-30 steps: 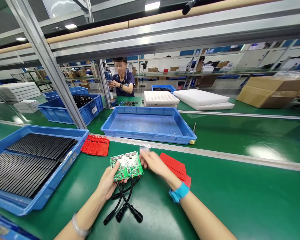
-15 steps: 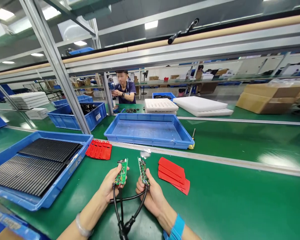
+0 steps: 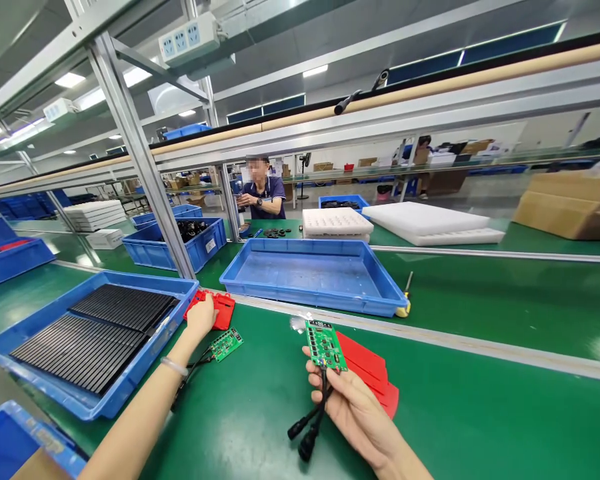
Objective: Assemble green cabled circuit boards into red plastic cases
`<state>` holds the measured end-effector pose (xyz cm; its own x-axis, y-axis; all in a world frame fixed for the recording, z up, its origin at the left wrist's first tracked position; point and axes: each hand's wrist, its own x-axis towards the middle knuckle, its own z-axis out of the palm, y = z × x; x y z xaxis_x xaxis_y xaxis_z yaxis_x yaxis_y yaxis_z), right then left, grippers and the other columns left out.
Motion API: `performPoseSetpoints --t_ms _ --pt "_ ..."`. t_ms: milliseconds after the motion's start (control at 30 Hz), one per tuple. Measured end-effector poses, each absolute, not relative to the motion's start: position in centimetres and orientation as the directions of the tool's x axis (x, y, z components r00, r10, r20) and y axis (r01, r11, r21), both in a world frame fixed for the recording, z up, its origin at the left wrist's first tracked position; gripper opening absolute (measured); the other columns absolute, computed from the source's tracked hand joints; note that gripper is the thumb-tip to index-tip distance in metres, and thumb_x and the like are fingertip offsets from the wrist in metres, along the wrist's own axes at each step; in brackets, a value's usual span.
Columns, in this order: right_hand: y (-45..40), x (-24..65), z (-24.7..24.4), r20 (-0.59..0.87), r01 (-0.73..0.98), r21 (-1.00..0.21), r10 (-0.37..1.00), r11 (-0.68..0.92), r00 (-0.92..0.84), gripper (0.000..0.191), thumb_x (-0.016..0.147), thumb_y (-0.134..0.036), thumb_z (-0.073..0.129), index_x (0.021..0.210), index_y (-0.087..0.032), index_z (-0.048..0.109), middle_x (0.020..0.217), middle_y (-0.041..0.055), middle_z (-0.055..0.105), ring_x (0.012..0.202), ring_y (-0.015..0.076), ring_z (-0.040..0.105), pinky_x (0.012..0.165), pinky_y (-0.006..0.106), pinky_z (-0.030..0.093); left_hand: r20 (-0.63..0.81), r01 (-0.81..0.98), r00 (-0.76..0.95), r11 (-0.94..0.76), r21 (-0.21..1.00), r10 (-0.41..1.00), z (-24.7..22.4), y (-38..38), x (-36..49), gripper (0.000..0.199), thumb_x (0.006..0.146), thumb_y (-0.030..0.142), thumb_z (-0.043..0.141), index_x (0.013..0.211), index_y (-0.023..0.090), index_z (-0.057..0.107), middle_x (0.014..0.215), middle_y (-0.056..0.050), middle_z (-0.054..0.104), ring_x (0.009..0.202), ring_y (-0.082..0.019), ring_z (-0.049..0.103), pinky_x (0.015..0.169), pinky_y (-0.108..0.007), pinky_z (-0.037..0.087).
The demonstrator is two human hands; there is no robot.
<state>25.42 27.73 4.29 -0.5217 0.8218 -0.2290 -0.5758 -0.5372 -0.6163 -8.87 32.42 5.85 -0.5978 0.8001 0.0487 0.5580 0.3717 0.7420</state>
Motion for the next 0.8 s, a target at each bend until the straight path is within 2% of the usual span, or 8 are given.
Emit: performPoseSetpoints --t_ms 100,233,300,400,533,633,733,800 --pt "27.5 26.0 5.5 -0.205 -0.488 -0.735 0.84 -0.471 -0.502 0.037 0.074 -0.036 0.073 0.106 -0.019 0.067 0.081 0.0052 0.065 0.051 0.0067 0.042 0.04 0.018 0.037 0.01 0.41 -0.608 0.303 0.861 0.794 6.5 32.8 -8.5 0.046 0.073 0.01 0.057 0.118 0.007 0.051 0.107 -0.023 0.061 0.115 -0.037 0.051 0.092 -0.047 0.04" --pt "26.9 26.4 6.3 -0.127 -0.244 -0.924 0.84 -0.293 -0.528 0.048 0.083 -0.058 0.053 0.107 -0.018 0.066 0.054 -0.0034 0.045 0.041 0.0054 0.026 0.037 0.02 0.024 -0.143 0.054 -0.47 0.19 0.98 0.871 6.4 31.4 -4.1 0.029 0.068 0.011 0.05 0.096 0.011 0.058 0.088 -0.012 0.066 0.087 -0.024 0.064 0.078 -0.036 0.05" --pt "26.6 26.4 6.3 -0.096 -0.121 -0.978 0.879 -0.171 -0.467 0.062 0.084 -0.067 0.04 0.11 -0.017 0.065 0.057 -0.0029 0.042 0.044 0.0078 0.029 0.038 0.021 0.026 -0.218 -0.152 -0.358 0.174 0.973 0.908 5.9 30.2 -0.8 0.028 0.059 0.011 0.048 0.085 0.012 0.058 0.081 -0.01 0.066 0.076 -0.021 0.064 0.072 -0.034 0.051" --pt "26.1 26.1 6.1 -0.037 0.154 -0.988 0.927 0.023 -0.374 0.062 0.088 -0.064 0.028 0.127 -0.024 0.055 0.072 0.003 0.052 0.062 0.0151 0.05 0.049 0.025 0.043 -0.286 -0.408 -0.21 0.182 0.895 0.935 4.7 28.3 4.1 0.033 0.042 0.011 0.045 0.073 0.012 0.056 0.07 -0.006 0.062 0.06 -0.016 0.058 0.062 -0.032 0.05" --pt "25.7 25.3 5.6 0.205 0.509 -0.756 0.887 0.411 -0.414 0.053 0.093 -0.048 0.03 0.144 -0.034 0.031 0.115 0.0099 0.055 0.096 0.0224 0.06 0.077 0.035 0.054 -0.286 -0.605 -0.116 0.16 0.78 0.951 2.9 26.1 8.2 0.051 0.033 0.008 0.042 0.081 0.013 0.059 0.065 -0.001 0.059 0.054 -0.012 0.052 0.056 -0.025 0.045" --pt "25.5 24.7 4.4 0.316 0.664 -0.498 0.829 0.558 -0.46 0.055 0.092 -0.044 0.038 0.144 -0.031 0.031 0.121 0.013 0.054 0.088 0.023 0.066 0.07 0.037 0.058 -0.209 -0.749 -0.01 0.131 0.65 0.978 2.0 24.7 9.3 0.059 0.041 0.003 0.05 0.097 0.014 0.062 0.079 -0.003 0.067 0.068 -0.016 0.059 0.065 -0.026 0.047" --pt "25.2 24.1 3.2 0.396 0.72 -0.28 0.76 0.635 -0.516 0.051 0.092 -0.04 0.04 0.141 -0.028 0.037 0.12 0.0148 0.055 0.081 0.0221 0.068 0.058 0.034 0.059 -0.098 -0.839 0.07 0.112 0.533 0.993 1.8 23.7 9.4 0.047 0.063 0.009 0.06 0.11 0.016 0.062 0.11 -0.009 0.066 0.103 -0.024 0.059 0.091 -0.034 0.044" --pt "25.0 23.8 2.7 0.431 0.724 -0.17 0.711 0.669 -0.556 0.048 0.094 -0.038 0.038 0.14 -0.026 0.039 0.122 0.0166 0.054 0.082 0.0216 0.068 0.054 0.031 0.059 -0.077 -0.852 0.061 0.092 0.516 0.995 1.8 23.5 9.4 0.039 0.075 0.019 0.063 0.113 0.016 0.062 0.118 -0.01 0.063 0.115 -0.027 0.053 0.099 -0.038 0.039"
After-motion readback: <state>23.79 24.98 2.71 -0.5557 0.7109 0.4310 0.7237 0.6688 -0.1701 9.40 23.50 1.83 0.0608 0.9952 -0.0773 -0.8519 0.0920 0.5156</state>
